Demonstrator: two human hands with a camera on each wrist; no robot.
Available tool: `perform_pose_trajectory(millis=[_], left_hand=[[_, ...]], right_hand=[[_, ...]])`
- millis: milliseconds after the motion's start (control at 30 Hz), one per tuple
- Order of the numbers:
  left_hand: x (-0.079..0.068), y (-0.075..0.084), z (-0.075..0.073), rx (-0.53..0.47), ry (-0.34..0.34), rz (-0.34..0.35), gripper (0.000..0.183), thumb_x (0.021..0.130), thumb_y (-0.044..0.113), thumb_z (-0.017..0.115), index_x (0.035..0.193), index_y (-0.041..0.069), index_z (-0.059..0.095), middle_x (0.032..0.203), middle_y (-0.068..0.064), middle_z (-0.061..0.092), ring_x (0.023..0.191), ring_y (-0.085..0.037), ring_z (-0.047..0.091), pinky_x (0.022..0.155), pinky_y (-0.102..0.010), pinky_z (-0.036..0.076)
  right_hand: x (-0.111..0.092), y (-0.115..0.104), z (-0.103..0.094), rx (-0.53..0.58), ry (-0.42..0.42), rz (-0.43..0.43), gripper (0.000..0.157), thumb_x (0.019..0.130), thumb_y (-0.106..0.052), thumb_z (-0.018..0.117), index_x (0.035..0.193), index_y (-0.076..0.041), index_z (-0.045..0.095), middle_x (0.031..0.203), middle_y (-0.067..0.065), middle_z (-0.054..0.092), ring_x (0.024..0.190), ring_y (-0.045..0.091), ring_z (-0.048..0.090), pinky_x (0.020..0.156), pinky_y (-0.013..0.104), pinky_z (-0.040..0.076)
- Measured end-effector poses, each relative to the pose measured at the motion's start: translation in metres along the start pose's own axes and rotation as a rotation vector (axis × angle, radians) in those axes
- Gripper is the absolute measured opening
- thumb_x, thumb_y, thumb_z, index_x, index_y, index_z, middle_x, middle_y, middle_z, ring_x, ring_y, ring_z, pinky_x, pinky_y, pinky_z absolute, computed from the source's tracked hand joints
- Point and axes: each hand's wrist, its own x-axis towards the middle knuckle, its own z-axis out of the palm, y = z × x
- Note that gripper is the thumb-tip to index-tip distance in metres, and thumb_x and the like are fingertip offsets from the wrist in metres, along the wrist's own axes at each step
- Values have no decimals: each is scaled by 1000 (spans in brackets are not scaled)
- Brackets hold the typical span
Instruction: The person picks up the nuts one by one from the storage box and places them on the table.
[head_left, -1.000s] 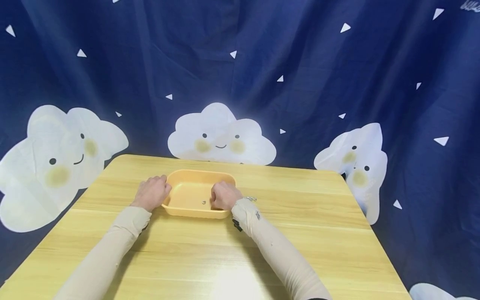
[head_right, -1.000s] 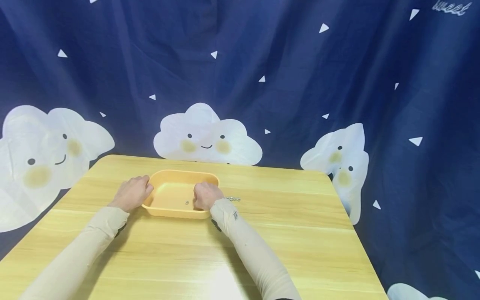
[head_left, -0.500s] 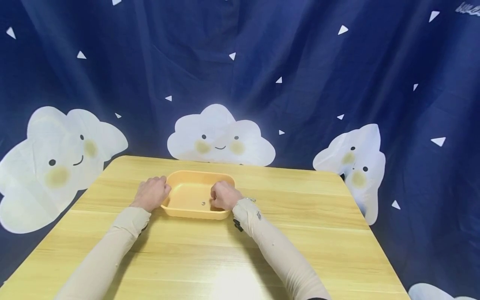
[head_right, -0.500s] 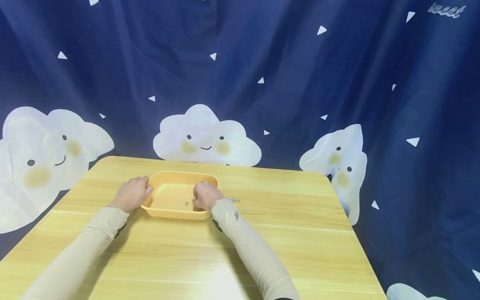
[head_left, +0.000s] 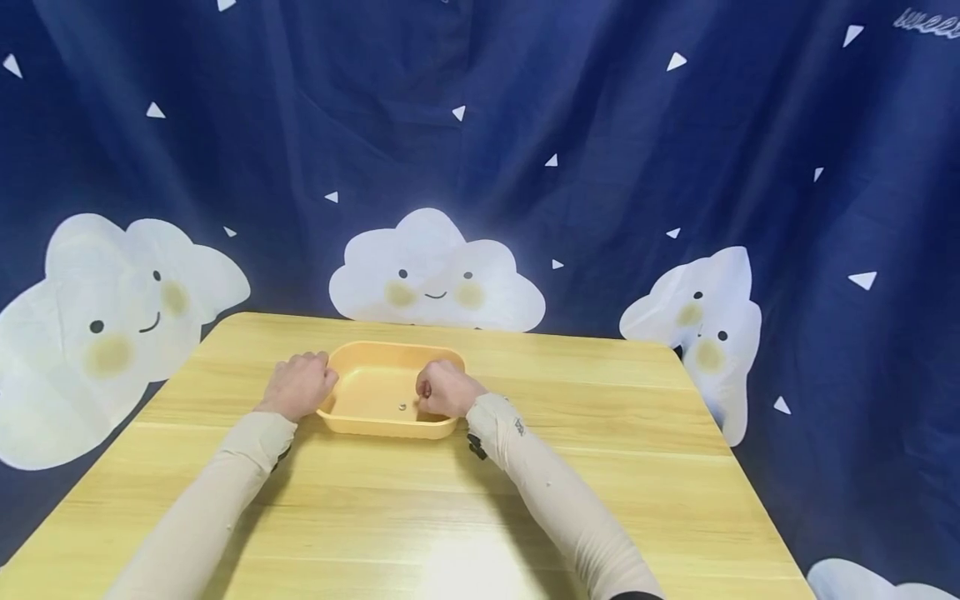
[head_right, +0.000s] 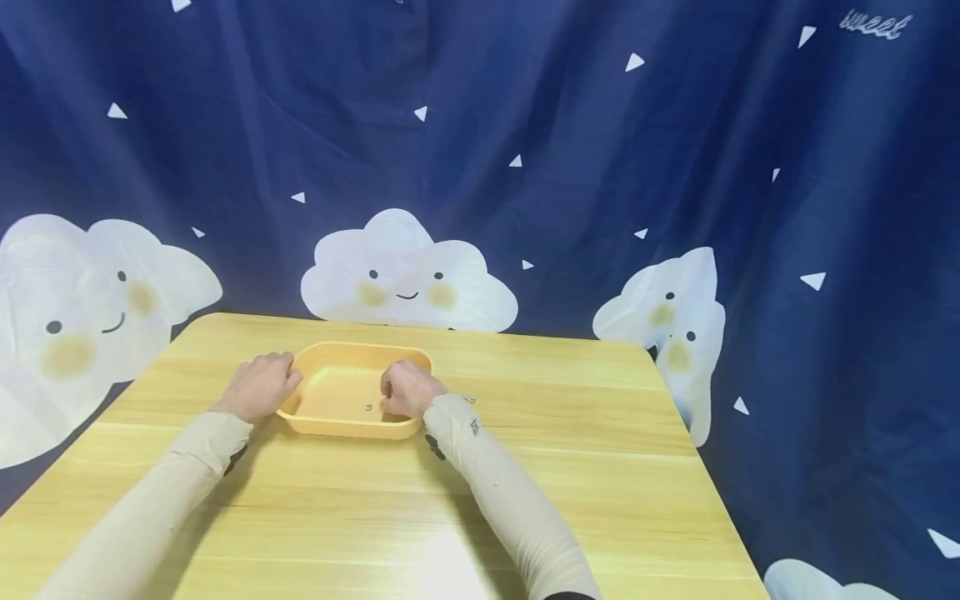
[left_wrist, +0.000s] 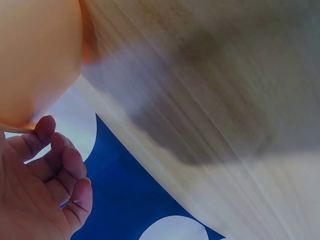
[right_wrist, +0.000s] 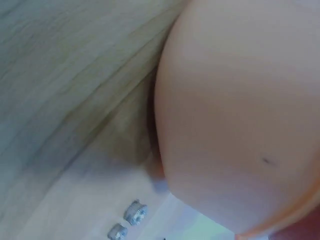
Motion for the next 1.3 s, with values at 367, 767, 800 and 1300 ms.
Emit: perform_pose_trajectory(millis=[367,767,800,1300], left_hand=[[0,-6,-1,-17,-2,0,23,95,17,41,76,7,51,72,-11,55,66,-31,54,66,-55,48],[2,-8,-2,-20,3,-5,24,96,17,42,77,7,52,74,-14,58,69,-34,58,67,-58,49],[2,-8,-1,-19,6,-4,24,96,18,43,77,6,52,75,-14,58,69,-35,59,68,-58,50],[-1,-4,-1,-30,13,-8,23,97,18,45,81,5,55,80,-18,63,77,-43,65,72,-61,52]], right_hand=[[-3,5,-32,-2,0,35,20,83,-4,74,102,-3,79,98,6,79,90,17,72,86,28,58],[-20,30,-56,-6,20,81,11,82,-6,71,90,-6,78,87,2,75,86,17,67,85,33,57],[-21,33,-57,-19,27,69,7,81,-6,70,83,-8,76,82,0,73,81,15,64,81,32,56],[-54,71,-57,-45,58,176,8,80,-13,83,77,-9,77,73,-4,69,73,13,60,70,30,52]])
